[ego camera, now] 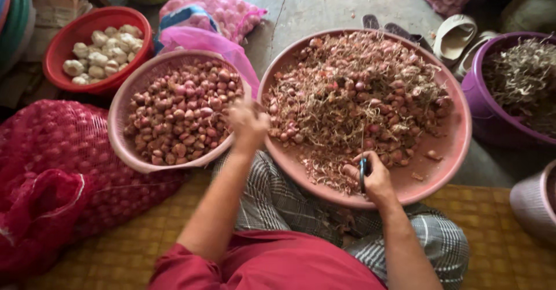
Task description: The person sits on the floor trimming dried roots and stems off shallots with scissors, one bulb at a time, placing trimmed shallots into a basket beside them and discarding trimmings into a separate basket. They occasionally sort through the untrimmed pile in the large basin to pick the next shallot.
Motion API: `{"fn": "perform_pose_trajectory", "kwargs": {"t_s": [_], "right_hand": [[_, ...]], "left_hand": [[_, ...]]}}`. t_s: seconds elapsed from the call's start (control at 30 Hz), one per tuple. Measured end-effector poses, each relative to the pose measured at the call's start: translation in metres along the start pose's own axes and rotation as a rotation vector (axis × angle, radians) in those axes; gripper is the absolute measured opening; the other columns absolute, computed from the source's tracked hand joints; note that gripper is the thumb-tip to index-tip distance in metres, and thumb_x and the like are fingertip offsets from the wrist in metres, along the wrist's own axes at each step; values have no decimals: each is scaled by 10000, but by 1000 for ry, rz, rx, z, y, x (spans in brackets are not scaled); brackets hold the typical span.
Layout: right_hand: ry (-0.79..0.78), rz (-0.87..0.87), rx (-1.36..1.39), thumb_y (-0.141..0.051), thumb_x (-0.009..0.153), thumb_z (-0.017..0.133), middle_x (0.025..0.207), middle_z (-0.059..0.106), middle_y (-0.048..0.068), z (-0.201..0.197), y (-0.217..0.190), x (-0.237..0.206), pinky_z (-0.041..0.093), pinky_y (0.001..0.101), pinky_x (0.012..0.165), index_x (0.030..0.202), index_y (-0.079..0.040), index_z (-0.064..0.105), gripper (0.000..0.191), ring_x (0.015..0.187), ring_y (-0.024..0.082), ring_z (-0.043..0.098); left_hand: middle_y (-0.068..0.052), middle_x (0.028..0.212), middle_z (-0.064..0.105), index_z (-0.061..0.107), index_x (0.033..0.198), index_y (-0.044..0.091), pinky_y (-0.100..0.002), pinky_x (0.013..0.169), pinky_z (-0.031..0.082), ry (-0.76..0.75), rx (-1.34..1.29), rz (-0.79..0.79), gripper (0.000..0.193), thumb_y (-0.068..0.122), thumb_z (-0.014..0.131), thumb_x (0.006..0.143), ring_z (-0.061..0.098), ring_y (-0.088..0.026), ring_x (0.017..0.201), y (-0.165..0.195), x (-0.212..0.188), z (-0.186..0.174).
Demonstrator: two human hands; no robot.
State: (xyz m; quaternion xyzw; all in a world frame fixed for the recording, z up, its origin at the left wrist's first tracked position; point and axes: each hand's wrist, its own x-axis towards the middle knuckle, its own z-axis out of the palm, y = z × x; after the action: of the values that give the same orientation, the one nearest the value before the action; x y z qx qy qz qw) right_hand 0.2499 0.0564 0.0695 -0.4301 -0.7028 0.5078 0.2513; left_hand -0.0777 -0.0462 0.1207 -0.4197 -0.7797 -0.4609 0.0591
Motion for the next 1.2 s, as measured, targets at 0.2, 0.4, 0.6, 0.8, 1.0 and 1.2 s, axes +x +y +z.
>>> {"fn": "perform_pose_trajectory", "kwargs": {"t_s": [0.2, 0.4, 0.6, 0.8, 1.0, 1.2], "right_hand": [[34, 77, -48, -350, 753, 878, 703, 565, -40, 4, 16, 8, 455, 268, 558, 991, -83, 632, 433, 627, 68, 508], [37, 71, 42, -329, 754, 888, 699, 539, -35, 6, 30, 9, 431, 260, 546, 984, -63, 639, 431, 621, 70, 483], [11, 54, 18, -324, 747, 900, 714, 545, -47, 9, 18, 11, 434, 261, 563, 1005, -73, 658, 434, 629, 73, 479], [-39, 14, -45, -354, 735, 888, 708, 580, -1, 11, -14, -7, 484, 293, 585, 1078, -95, 670, 482, 638, 86, 524], [-117, -6, -320, -386, 695, 916, 685, 626, 35, 18, -33, -15, 503, 312, 611, 1089, -102, 651, 553, 624, 118, 586], [-152, -22, -171, -331, 713, 908, 689, 591, 2, 17, -10, -9, 480, 294, 576, 1001, -53, 654, 473, 644, 89, 517]], "left_hand": [[-113, 925, 659, 707, 848, 95, -461, 787, 508, -101, 398, 383, 108, 161, 721, 765, 635, -298, 891, -1, -2, 16], [-65, 934, 689, 723, 842, 131, -407, 793, 566, -368, 375, 414, 66, 165, 710, 787, 658, -274, 986, -33, -31, 84], [-64, 929, 713, 728, 911, 104, -391, 747, 569, -403, 241, 308, 121, 156, 776, 813, 700, -260, 942, -17, -39, 66], [-65, 1028, 724, 709, 1142, 46, -304, 706, 581, -675, -942, -482, 259, 49, 733, 884, 715, -161, 887, 17, -46, 61], [-75, 1045, 719, 638, 1209, 14, -291, 868, 607, -708, -1282, -618, 355, 20, 760, 876, 710, -154, 963, 29, -75, 80], [-76, 1034, 686, 557, 1197, 19, -301, 823, 592, -715, -1298, -565, 474, -68, 797, 798, 694, -157, 935, 28, -91, 98]]}}
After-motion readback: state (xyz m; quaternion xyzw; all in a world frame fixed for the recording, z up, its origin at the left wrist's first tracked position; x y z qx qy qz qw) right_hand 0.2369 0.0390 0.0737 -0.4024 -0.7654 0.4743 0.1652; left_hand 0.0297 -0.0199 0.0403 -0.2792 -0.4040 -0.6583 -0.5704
